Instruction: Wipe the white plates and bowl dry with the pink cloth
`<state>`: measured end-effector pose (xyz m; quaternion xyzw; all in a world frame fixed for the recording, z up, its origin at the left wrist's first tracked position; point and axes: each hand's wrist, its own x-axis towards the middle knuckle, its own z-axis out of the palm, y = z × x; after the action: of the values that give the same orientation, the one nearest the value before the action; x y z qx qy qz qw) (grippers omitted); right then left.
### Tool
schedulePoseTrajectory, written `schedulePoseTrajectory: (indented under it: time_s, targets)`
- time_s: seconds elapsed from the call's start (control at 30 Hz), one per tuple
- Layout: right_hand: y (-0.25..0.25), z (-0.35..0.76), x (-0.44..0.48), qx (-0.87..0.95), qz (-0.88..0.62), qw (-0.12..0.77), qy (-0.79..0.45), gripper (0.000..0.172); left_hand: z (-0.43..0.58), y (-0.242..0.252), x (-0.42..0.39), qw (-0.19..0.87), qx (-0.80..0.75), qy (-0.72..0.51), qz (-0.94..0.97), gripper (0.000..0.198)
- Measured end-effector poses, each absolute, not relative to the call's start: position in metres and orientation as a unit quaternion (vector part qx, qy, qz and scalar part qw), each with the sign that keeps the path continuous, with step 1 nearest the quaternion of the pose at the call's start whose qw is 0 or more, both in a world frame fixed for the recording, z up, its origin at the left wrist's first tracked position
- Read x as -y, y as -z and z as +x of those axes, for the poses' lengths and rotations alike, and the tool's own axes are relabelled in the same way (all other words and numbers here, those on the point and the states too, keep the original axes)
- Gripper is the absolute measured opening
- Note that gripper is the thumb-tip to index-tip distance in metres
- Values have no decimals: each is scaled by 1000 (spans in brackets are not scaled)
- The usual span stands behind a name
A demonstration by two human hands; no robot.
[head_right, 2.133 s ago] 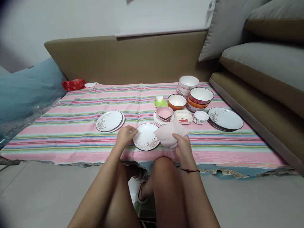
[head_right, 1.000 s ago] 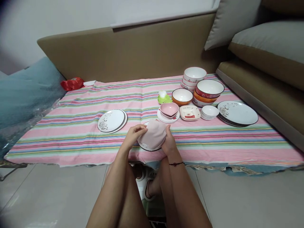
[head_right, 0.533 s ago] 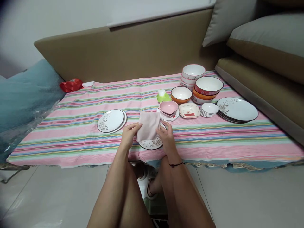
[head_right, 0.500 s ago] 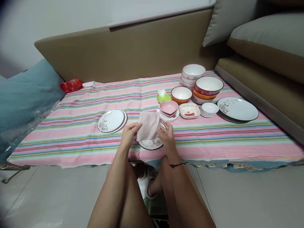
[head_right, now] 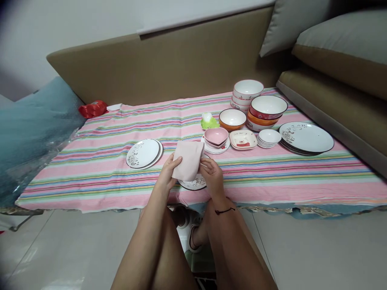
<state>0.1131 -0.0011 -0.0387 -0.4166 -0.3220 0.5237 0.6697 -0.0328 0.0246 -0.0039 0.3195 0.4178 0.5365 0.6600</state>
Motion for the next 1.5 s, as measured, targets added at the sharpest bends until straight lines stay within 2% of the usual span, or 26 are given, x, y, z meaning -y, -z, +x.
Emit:
schedulePoseTrajectory:
  time_s: [0.13,0.27,0.4,0.53,0.73,0.9,1.03,1.17,1.33,1.5]
  targets:
    - [40,112,2,301,-431,684,-506,29,-32,6,-25,618,-441,-559,333,67]
    - [45,112,3,321,-441,662,-514,27,-30,7,-24,624,-423,-563,338,80]
    - [47,113,3,307,-413,644,-565,38,-28,9,-25,601,-436,-571,350,83]
    - [40,114,3,355,-453,634,-517,30,-30,10,-26,596,-436,-567,363,77]
    - [34,115,5,390,-472,620,-491,31,-35,10,-25,693,-430,-479,325,56]
    - [36,116,6,393,-490,610,-483,30,-35,9,-27,746,-404,-471,241,54]
    - [40,118,4,388,-494,610,-483,30,-34,6,-24,707,-393,-502,307,32]
    - [43,119,4,397,-502,607,-471,31,-31,9,-22,680,-424,-499,330,41]
    - [43,119,5,403,-522,603,-449,34,-31,15,-27,593,-464,-529,392,34]
    - [41,119,6,402,-525,591,-462,35,-32,16,-26,608,-437,-540,384,39]
